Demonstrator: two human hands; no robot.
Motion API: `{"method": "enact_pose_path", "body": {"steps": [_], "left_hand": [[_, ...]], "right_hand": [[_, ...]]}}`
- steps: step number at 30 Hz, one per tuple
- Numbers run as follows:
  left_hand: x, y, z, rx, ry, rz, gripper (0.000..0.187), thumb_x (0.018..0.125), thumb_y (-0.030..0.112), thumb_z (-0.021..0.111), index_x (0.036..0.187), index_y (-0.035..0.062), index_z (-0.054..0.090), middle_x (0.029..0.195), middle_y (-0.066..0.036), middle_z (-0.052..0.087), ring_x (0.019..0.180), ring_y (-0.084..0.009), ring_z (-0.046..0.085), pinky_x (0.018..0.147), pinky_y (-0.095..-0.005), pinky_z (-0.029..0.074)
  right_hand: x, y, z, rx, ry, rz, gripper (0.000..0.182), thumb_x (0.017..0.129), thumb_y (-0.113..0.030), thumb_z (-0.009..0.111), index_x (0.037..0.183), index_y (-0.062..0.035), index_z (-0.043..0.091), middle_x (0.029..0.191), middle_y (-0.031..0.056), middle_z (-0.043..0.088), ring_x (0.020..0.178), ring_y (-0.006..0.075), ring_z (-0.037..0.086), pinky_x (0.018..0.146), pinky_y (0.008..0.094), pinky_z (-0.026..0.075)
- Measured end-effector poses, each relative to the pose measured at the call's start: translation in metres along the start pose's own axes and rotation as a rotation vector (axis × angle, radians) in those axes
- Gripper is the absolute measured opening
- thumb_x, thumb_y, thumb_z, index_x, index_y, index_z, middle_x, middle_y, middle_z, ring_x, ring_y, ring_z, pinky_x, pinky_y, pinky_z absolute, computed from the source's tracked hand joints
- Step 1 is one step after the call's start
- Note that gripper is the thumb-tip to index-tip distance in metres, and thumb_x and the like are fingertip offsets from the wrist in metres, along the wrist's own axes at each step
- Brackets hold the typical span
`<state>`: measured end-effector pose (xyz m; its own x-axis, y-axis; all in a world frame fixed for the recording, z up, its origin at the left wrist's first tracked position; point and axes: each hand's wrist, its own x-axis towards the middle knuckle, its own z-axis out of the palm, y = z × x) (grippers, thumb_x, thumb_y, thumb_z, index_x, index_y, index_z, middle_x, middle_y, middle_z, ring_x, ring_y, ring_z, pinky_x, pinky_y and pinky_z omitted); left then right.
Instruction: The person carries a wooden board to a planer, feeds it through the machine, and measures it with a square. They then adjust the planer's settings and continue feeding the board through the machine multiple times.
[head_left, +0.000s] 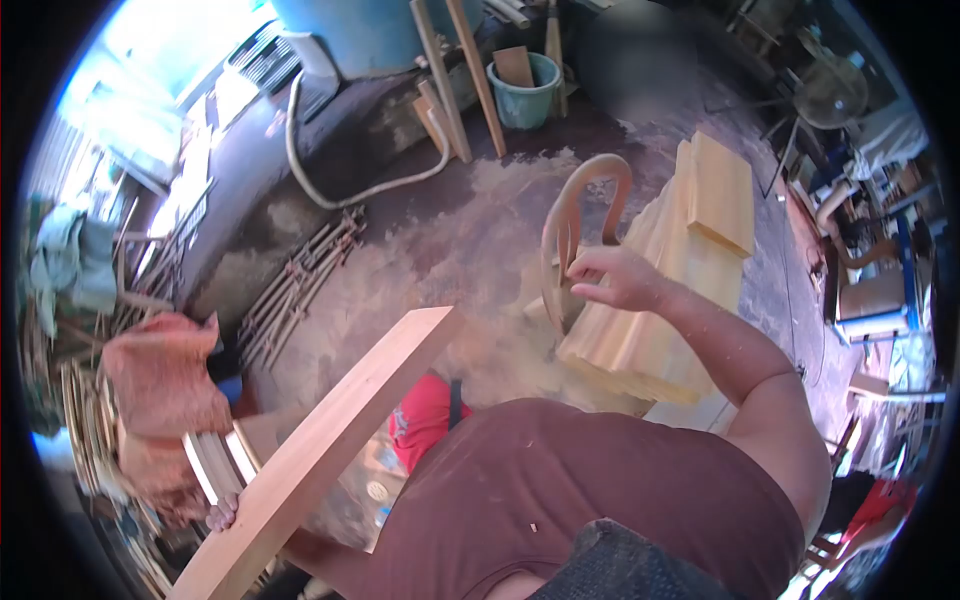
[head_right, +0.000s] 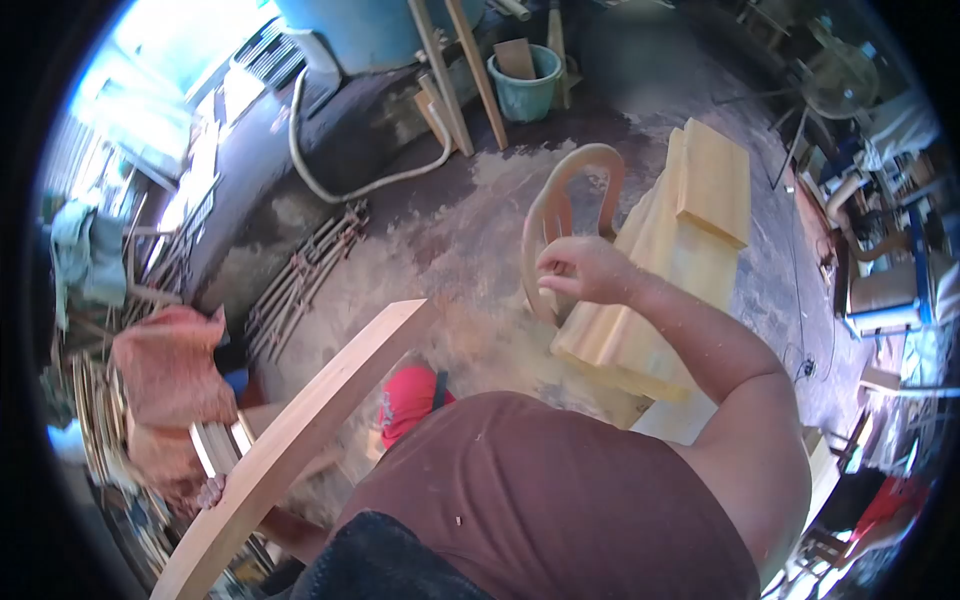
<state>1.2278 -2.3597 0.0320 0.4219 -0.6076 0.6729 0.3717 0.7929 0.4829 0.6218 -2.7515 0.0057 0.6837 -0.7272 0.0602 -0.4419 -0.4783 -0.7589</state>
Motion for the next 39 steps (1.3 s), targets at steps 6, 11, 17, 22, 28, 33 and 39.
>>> {"method": "enact_pose_path", "body": {"steps": [6, 11, 17, 22, 28, 33, 39], "left_hand": [[0.226, -0.214, -0.184, -0.073, -0.366, -0.11, 0.022, 0.096, 0.017, 0.047, 0.086, 0.0039, 0.061, 0.085, -0.012, 0.067, 0.083, -0.0243, 0.066, 0.074, -0.0375, 0.05], [0.341, -0.471, -0.124, -0.409, -0.195, -0.349, 0.02, 0.097, 0.02, 0.049, 0.089, 0.0033, 0.057, 0.08, -0.014, 0.065, 0.077, -0.0261, 0.066, 0.068, -0.036, 0.054], [0.44, -0.747, -0.001, -0.608, -0.497, -0.539, 0.025, 0.098, 0.024, 0.048, 0.087, 0.0023, 0.056, 0.079, -0.016, 0.064, 0.073, -0.0272, 0.065, 0.067, -0.0375, 0.056], [0.476, -0.948, 0.08, -0.763, -0.591, -0.673, 0.024, 0.099, 0.025, 0.047, 0.094, 0.0036, 0.056, 0.082, -0.016, 0.064, 0.074, -0.028, 0.065, 0.067, -0.0382, 0.055], [0.499, -1.126, 0.212, -0.97, -0.647, -0.759, 0.026, 0.098, 0.026, 0.05, 0.1, 0.0011, 0.055, 0.088, -0.017, 0.064, 0.077, -0.029, 0.064, 0.071, -0.04, 0.055], [0.487, -1.291, 0.32, -1.209, -0.396, -1.135, 0.027, 0.096, 0.029, 0.052, 0.09, 0.0032, 0.055, 0.08, -0.012, 0.062, 0.073, -0.0252, 0.062, 0.071, -0.0372, 0.053], [0.495, -1.488, 0.498, -1.175, -0.44, -1.221, 0.052, 0.086, 0.057, 0.058, 0.086, 0.0055, 0.055, 0.077, -0.009, 0.06, 0.069, -0.0235, 0.062, 0.066, -0.035, 0.052]], "right_hand": [[0.061, 0.053, -0.028, -0.015, 0.446, 0.31, 0.021, 0.084, -0.017, 0.07, 0.099, -0.0033, 0.066, 0.088, 0.0087, 0.067, 0.079, 0.0173, 0.065, 0.072, 0.0294, 0.051], [0.083, 0.055, -0.001, 0.003, 0.641, 0.524, 0.021, 0.084, -0.019, 0.07, 0.097, -0.003, 0.067, 0.087, 0.0078, 0.067, 0.076, 0.017, 0.063, 0.07, 0.0297, 0.05], [0.106, 0.105, -0.056, -0.017, 0.831, 0.753, 0.026, 0.083, -0.023, 0.071, 0.099, -0.0029, 0.068, 0.086, 0.0087, 0.068, 0.077, 0.0182, 0.064, 0.072, 0.0311, 0.05], [0.188, 0.19, -0.116, 0.08, 0.852, 0.785, 0.032, 0.085, -0.029, 0.068, 0.106, -0.0049, 0.067, 0.097, 0.0102, 0.069, 0.088, 0.0223, 0.066, 0.079, 0.0336, 0.052], [0.297, 0.268, -0.24, -0.215, 0.722, 0.485, 0.033, 0.085, -0.03, 0.068, 0.108, -0.0065, 0.066, 0.105, 0.0112, 0.067, 0.096, 0.0274, 0.065, 0.084, 0.0363, 0.051], [0.298, 0.397, -0.319, -0.133, 0.85, 0.869, 0.033, 0.086, -0.035, 0.065, 0.107, -0.0092, 0.066, 0.102, 0.0115, 0.067, 0.096, 0.0284, 0.064, 0.083, 0.0381, 0.05], [0.134, 0.602, -0.232, 0.004, 0.512, 1.604, 0.059, 0.085, -0.051, 0.06, 0.122, -0.005, 0.062, 0.125, 0.0215, 0.06, 0.118, 0.0357, 0.055, 0.102, 0.0446, 0.041]]}}
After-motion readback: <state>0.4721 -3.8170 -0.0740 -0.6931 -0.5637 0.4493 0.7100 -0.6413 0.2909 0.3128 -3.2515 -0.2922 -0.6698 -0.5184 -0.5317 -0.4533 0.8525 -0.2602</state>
